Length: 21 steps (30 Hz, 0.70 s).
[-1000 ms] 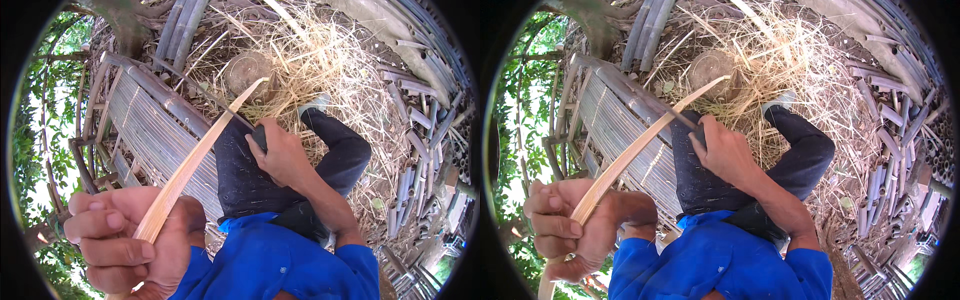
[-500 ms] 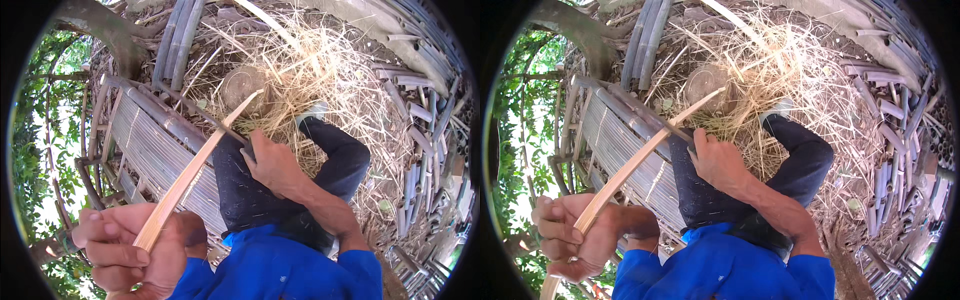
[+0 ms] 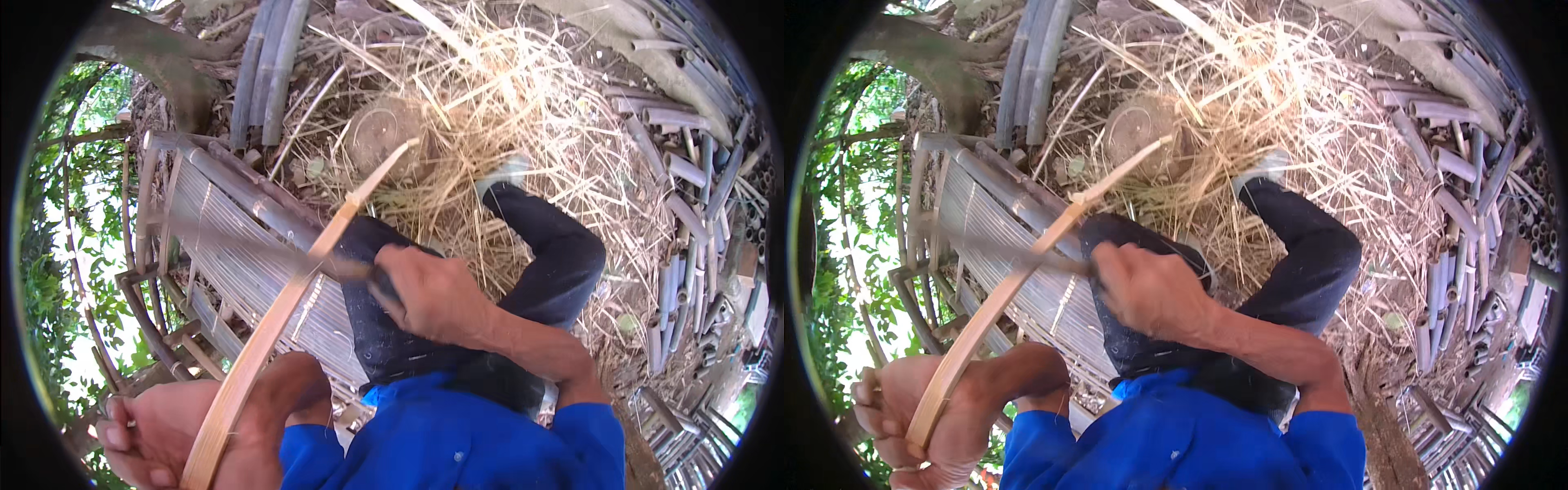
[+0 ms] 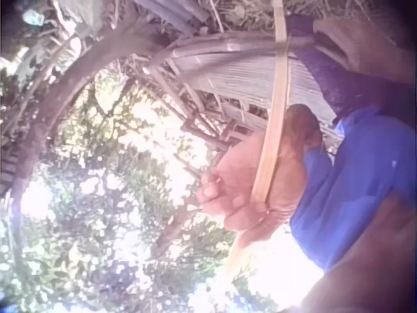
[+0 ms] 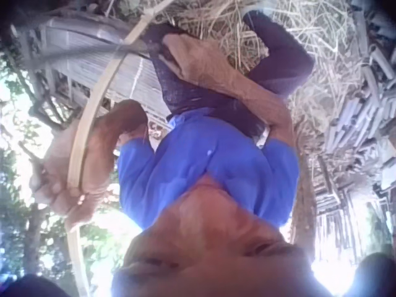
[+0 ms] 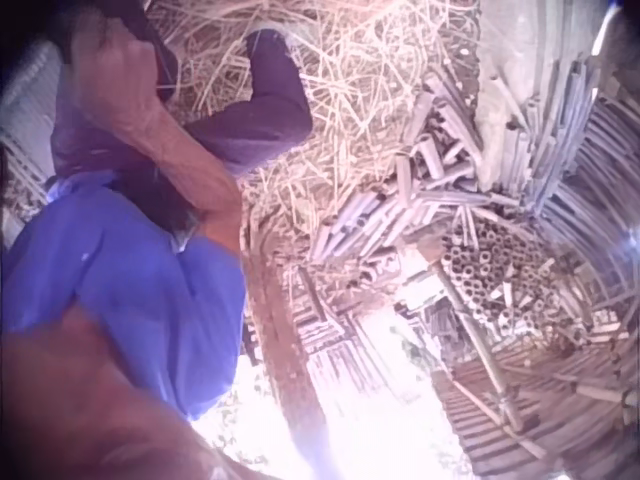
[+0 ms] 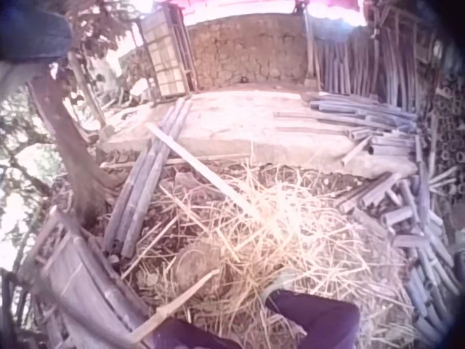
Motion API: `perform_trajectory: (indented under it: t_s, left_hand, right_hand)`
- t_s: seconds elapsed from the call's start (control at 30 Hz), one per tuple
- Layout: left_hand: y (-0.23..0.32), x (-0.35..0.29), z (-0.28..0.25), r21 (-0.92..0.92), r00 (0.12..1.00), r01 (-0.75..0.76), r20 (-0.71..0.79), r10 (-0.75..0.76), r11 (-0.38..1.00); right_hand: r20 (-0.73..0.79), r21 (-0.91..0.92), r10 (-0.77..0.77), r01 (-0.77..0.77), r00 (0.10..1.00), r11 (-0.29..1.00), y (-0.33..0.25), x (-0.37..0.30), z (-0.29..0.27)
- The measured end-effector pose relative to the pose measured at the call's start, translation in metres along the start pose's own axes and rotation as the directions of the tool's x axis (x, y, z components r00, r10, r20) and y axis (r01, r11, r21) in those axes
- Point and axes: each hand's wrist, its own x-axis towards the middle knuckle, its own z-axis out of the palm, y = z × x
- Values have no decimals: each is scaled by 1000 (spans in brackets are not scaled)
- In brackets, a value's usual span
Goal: The person repeatedly shaves thin layers from a bamboo strip using a large knife while holding the strip against a wooden block.
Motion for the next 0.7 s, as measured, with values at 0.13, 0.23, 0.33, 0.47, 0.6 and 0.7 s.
perform_trajectory:
  t_s: [0.13,0.23,0.33,0.47,0.6,0.7]
  left_hand:
    - [-25,16,-30,363,977,-87,213,8,928]
    - [-32,-3,0,11,951,158,268,-155,987]
    - [-64,-22,-20,-67,933,291,241,-268,954]
    - [-114,-65,-59,-78,815,449,444,-372,890]
    - [-142,-93,-87,-58,774,496,482,-411,866]
    - [-163,-76,-111,-145,851,420,406,-334,896]
  right_hand:
    - [103,-260,386,-350,917,900,155,15,55]
    - [117,-262,539,-498,834,827,217,23,63]
    - [145,-232,546,-508,825,829,216,20,82]
    - [80,-226,518,-491,852,842,256,45,113]
    - [75,-228,576,-549,814,805,296,56,139]
    - [103,-190,566,-542,818,819,304,69,158]
